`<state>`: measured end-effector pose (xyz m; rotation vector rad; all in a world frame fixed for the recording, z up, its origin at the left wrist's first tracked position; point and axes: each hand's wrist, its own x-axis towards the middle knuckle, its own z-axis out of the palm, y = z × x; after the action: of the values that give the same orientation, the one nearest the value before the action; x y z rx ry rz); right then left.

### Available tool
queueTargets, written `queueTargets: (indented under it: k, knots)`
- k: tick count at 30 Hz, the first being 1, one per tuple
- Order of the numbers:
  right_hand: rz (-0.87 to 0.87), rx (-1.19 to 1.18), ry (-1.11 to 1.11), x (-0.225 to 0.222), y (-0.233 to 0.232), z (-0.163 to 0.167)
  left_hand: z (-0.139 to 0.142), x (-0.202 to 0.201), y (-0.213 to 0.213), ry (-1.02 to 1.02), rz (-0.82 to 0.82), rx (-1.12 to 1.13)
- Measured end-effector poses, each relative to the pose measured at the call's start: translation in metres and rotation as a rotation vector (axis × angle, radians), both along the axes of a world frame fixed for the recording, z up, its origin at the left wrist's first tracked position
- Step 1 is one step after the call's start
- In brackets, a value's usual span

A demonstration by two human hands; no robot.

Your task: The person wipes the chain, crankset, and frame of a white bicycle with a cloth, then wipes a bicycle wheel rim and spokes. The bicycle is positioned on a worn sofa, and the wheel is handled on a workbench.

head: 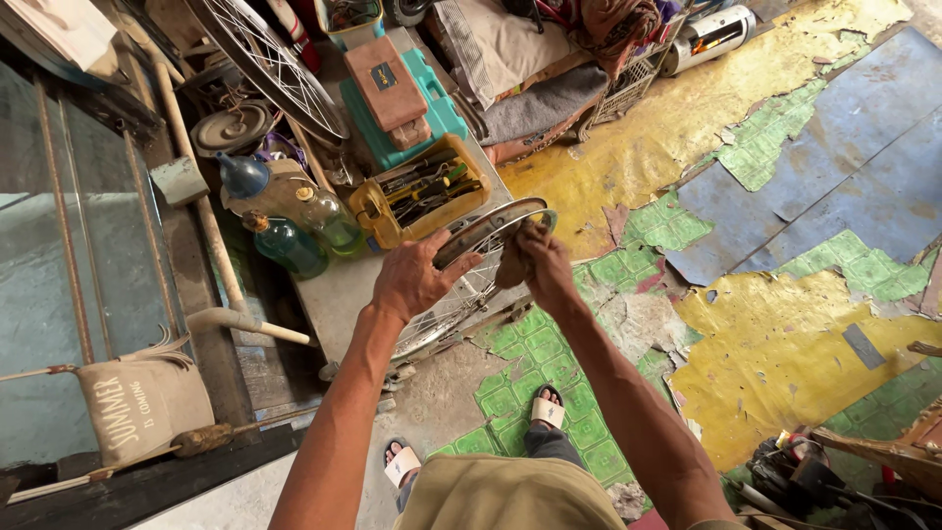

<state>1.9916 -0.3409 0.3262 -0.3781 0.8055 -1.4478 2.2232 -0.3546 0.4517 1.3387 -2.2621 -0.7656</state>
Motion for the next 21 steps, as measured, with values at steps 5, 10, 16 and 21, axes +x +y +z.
queueTargets:
  k: [5,10,16,21]
  knots:
    - [0.127,0.029,0.063,0.02,0.014,-0.007,-0.003,0.014,0.009,-0.002,0.009,-0.025]
    - [0.11,0.082,0.105,0.03,0.026,-0.007,-0.01,0.027,0.02,-0.095,0.03,0.066]
    - [-0.002,-0.137,0.054,0.035,0.025,0.009,-0.01,0.051,0.037,0.041,-0.069,-0.233]
    - [0.098,-0.377,0.435,0.089,0.051,0.006,-0.003,0.04,0.037,0.002,0.023,-0.197]
